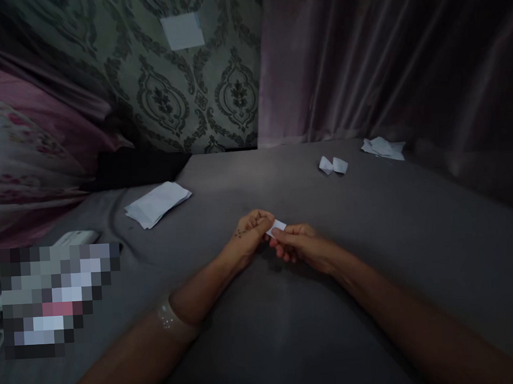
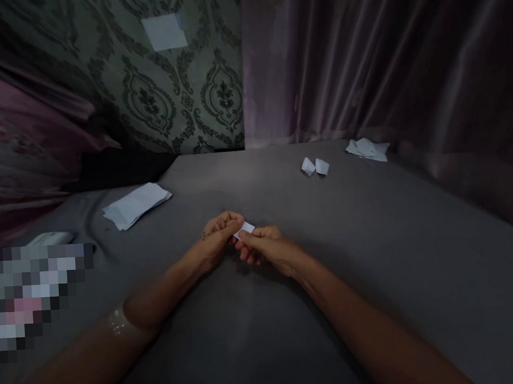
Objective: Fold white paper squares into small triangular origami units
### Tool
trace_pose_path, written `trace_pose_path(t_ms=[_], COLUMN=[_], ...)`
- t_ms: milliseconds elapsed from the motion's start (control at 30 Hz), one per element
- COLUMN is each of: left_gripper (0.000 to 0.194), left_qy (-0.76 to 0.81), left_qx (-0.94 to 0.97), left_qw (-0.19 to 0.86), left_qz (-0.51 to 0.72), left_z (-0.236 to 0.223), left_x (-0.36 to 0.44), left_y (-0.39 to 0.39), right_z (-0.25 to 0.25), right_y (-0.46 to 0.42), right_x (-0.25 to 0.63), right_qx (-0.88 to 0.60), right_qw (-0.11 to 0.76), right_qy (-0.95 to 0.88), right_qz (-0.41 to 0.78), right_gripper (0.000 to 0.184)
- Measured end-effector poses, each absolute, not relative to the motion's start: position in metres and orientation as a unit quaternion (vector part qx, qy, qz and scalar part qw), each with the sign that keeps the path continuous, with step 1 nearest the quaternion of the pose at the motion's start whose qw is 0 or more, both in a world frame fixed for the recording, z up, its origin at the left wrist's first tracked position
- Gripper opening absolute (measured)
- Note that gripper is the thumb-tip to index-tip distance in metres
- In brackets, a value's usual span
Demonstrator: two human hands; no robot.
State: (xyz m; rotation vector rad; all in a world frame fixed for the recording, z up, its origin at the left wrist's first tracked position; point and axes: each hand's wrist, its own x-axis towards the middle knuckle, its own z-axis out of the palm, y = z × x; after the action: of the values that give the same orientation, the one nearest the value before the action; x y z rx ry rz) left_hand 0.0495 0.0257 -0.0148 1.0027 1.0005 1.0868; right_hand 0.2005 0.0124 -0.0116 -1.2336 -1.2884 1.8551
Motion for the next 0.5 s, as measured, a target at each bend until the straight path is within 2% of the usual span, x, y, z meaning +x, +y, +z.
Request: trace_pose_path(t_ms=[33, 100, 167, 233, 367, 500], left_gripper=[0.013, 0.007, 0.002, 0.005, 0.010, 0.017], left_qy=[0.443, 0.450, 0.445, 0.437, 0.429, 0.433], left_qx=[0.408, 0.355, 0.329, 0.324, 0.336, 0.367], left_qw=[0.638, 0.667, 0.699, 0.719, 0.733, 0.730], left_qz=[0.480, 0.476, 0.453, 0.434, 0.406, 0.381], left_z=[-0.015, -0.015, -0.015, -0.015, -0.016, -0.021], left_x=[0.049, 0.048, 0.047, 0.046, 0.048, 0.049], left_y=[0.027, 0.030, 0.032, 0.033, 0.031, 0.029], right_z=[-0.011, -0.011, -0.012, -0.016, -0.025, -0.024], right_y=[0.014, 0.017, 0.020, 0.022, 0.020, 0.016], right_x=[0.203, 0.208, 0.212, 0.214, 0.211, 0.206], right_qx=[-0.479, -0.528, -0.530, -0.461, -0.323, -0.351], right_qw=[0.277, 0.325, 0.411, 0.449, 0.427, 0.402], right_qy=[-0.503, -0.568, -0.644, -0.723, -0.820, -0.814], right_qz=[0.664, 0.541, 0.369, 0.251, 0.205, 0.229], right_gripper=[0.047, 0.049, 0.038, 0.023, 0.025, 0.026])
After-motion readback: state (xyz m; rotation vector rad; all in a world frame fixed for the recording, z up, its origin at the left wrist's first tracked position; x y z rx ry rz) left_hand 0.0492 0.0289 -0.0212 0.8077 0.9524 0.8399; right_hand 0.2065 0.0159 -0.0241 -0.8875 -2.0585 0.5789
